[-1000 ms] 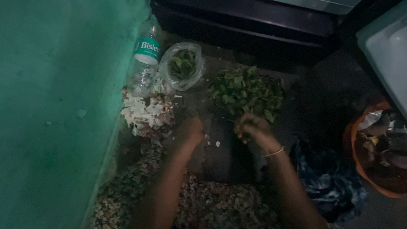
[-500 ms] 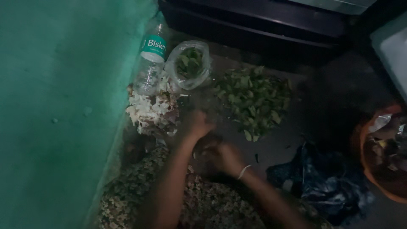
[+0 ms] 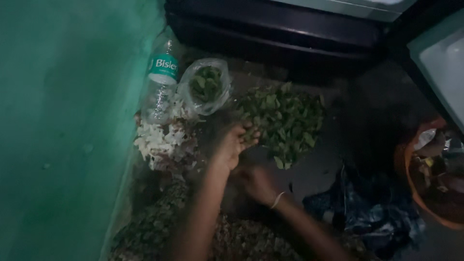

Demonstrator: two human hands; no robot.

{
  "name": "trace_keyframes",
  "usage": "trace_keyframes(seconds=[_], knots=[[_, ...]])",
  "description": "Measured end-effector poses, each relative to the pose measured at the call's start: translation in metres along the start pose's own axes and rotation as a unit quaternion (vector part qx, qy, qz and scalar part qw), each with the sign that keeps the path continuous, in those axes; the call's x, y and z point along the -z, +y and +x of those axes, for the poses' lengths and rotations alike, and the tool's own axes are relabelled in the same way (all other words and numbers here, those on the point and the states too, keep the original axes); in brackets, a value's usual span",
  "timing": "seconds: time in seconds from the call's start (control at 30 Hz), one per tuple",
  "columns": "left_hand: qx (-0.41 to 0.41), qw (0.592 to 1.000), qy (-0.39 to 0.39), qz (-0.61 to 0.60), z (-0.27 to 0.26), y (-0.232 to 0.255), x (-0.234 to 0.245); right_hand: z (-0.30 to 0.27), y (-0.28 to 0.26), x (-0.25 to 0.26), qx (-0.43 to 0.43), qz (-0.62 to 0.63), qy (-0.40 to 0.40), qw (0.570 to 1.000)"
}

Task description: The person sits on the floor and sorts through a pile of green leaves, picking them up and placing them into a clear plastic bag. The person handles the leaves by hand, separating them from the pile and transferring them into the bag.

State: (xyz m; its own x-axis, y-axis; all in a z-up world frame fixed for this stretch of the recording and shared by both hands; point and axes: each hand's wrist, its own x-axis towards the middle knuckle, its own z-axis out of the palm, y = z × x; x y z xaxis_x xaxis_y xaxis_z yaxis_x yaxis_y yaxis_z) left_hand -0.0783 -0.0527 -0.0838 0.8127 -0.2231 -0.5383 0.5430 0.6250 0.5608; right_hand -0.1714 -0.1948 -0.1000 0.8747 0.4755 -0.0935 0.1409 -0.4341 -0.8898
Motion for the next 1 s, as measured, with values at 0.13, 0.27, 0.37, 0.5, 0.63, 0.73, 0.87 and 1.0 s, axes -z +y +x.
trace_keyframes(seconds=[0.13,0.27,0.37,0.5,0.63,0.73,0.87,1.0], knots=[[0.024,0.999,0.008,-0.022,0.018,-0.017,-0.009,0.008,-0.007,0.081,-0.191,0.509,0.172,0.822],[0.044,0.997,0.045,0.042,0.028,-0.048,-0.019,0.008,-0.016,0.114,-0.206,0.529,0.22,0.794],[0.077,0.994,0.007,0.078,0.024,-0.073,-0.034,0.008,-0.021,0.116,-0.124,0.562,0.258,0.776],[0.179,0.978,0.085,0.065,0.007,-0.074,-0.061,-0.002,-0.028,0.108,-0.02,0.519,0.264,0.813],[0.177,0.979,0.079,0.063,0.002,-0.073,-0.069,-0.002,-0.031,0.118,0.082,0.458,0.284,0.838],[0.157,0.983,0.054,0.074,0.011,-0.068,-0.068,-0.004,-0.027,0.132,0.048,0.536,0.327,0.777],[0.091,0.996,0.005,0.015,0.007,-0.028,-0.078,-0.008,-0.017,0.154,0.05,0.49,0.355,0.794],[-0.18,0.981,-0.021,0.068,-0.021,0.063,-0.068,-0.011,-0.013,0.159,0.066,0.516,0.352,0.778]])
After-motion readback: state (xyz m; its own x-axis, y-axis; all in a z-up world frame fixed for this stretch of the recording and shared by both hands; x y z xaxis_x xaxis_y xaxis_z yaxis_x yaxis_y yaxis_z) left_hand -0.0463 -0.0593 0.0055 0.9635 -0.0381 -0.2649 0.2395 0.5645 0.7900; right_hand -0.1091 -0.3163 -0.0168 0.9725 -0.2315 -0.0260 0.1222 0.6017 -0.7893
